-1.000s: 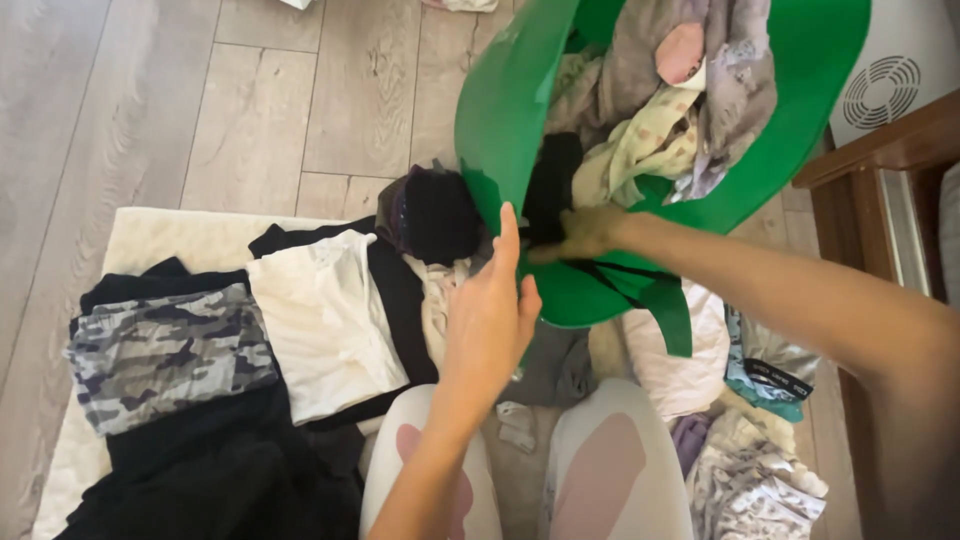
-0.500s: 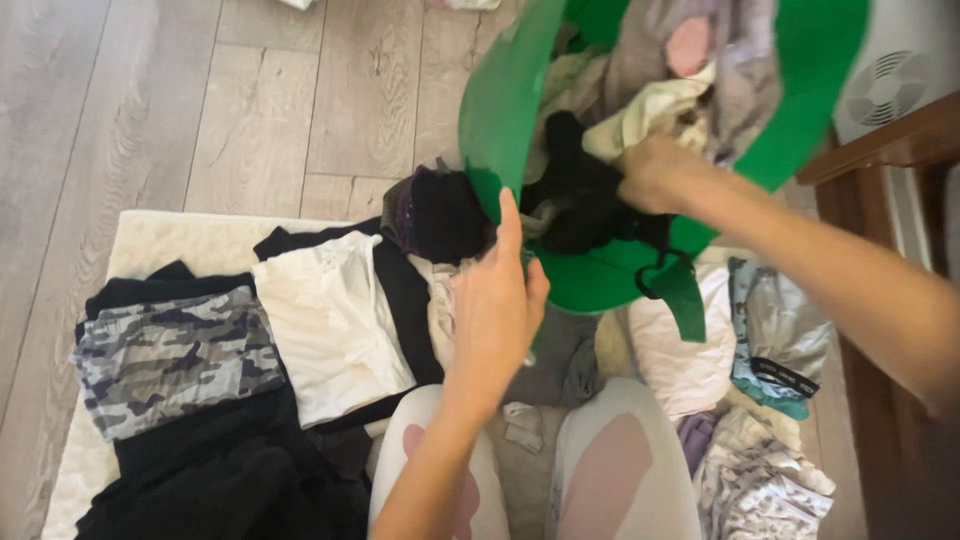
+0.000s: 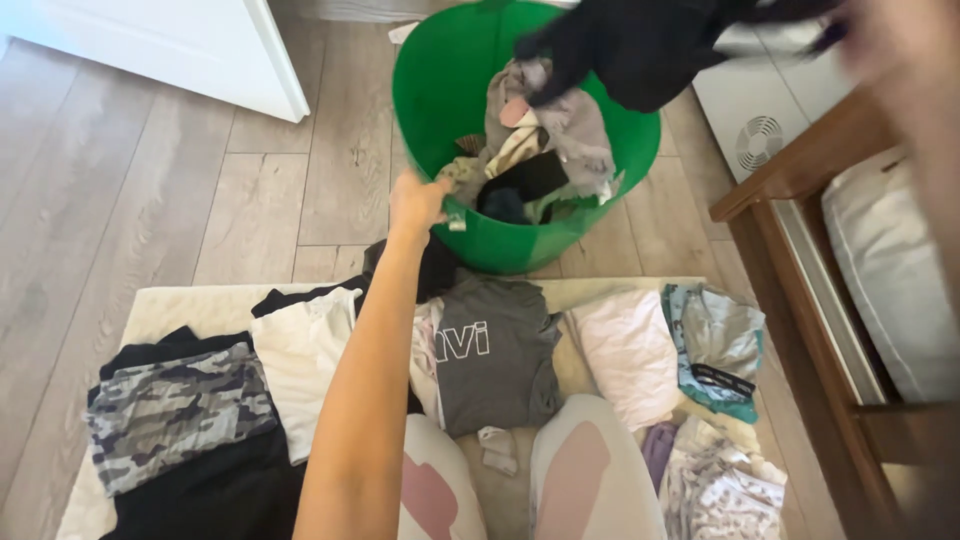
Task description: Sorting and folding laundry items from a basket on the floor.
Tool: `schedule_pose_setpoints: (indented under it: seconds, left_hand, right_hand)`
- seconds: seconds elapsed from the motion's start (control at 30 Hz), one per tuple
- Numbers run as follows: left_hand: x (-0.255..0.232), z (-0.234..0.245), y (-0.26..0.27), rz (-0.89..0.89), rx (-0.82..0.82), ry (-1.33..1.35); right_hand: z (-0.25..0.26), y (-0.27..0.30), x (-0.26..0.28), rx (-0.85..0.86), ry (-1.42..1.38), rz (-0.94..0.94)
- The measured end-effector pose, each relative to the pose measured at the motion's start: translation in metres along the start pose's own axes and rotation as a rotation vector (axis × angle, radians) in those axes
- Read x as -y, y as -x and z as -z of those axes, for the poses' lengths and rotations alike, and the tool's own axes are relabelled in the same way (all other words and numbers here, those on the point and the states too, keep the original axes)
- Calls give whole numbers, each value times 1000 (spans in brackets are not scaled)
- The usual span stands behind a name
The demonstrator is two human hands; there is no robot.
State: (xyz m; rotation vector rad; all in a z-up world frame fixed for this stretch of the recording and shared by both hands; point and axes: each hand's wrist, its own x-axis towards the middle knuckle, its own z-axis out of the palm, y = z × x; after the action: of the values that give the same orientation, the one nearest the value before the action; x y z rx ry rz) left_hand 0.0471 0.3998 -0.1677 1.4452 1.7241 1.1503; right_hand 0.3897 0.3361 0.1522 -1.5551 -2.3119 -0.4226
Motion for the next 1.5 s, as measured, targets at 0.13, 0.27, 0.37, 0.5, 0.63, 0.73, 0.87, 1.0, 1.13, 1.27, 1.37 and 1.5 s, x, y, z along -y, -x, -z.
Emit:
schedule_pose_setpoints:
  seconds: [0.13,0.27,0.37,0.5,0.63,0.73,0.87,1.0,1.13,1.27,1.37,1.5]
  left_hand:
    - [12,-32,9,-217,-365,-121]
    - [-142,25,168,-592,-233,308]
    - [-150,15,231,-500,382,990]
    - [-177,50,292,-230,566,1527]
    - [-207,83,341,-18,807,1539]
    - [-210,83,376,-616,561,508]
    - [-212,98,381,-789,171,161]
    - [-176,108,368,-534,493,461]
    - [-108,78,351,-566,480,378]
    - [6,22,344,-448,286,-68]
    - [128,-53,368,-201,464,-287]
    - [186,-108,413,-39,353,-280]
  right_hand:
    - [44,38,-8,44,-612,-260]
    - [89,92,-7,57,-1012,-422]
    - [77,141,-14,83,-1294,-524]
    - [35,222,2,96,-681,-218]
    - [48,295,121,61,-1413,-359]
    - [58,304,198,70,-1484,-405]
    - [-9,311,158,63,-1545,-248]
    - [25,292,166,144,-1733,-184]
    - [18,298,186,411,-1411,-216]
    - [-70,336,186,594,-1282,-237]
    - [-146,374,193,745,-989,-319]
    - [-249,427,211,581,-677,-261]
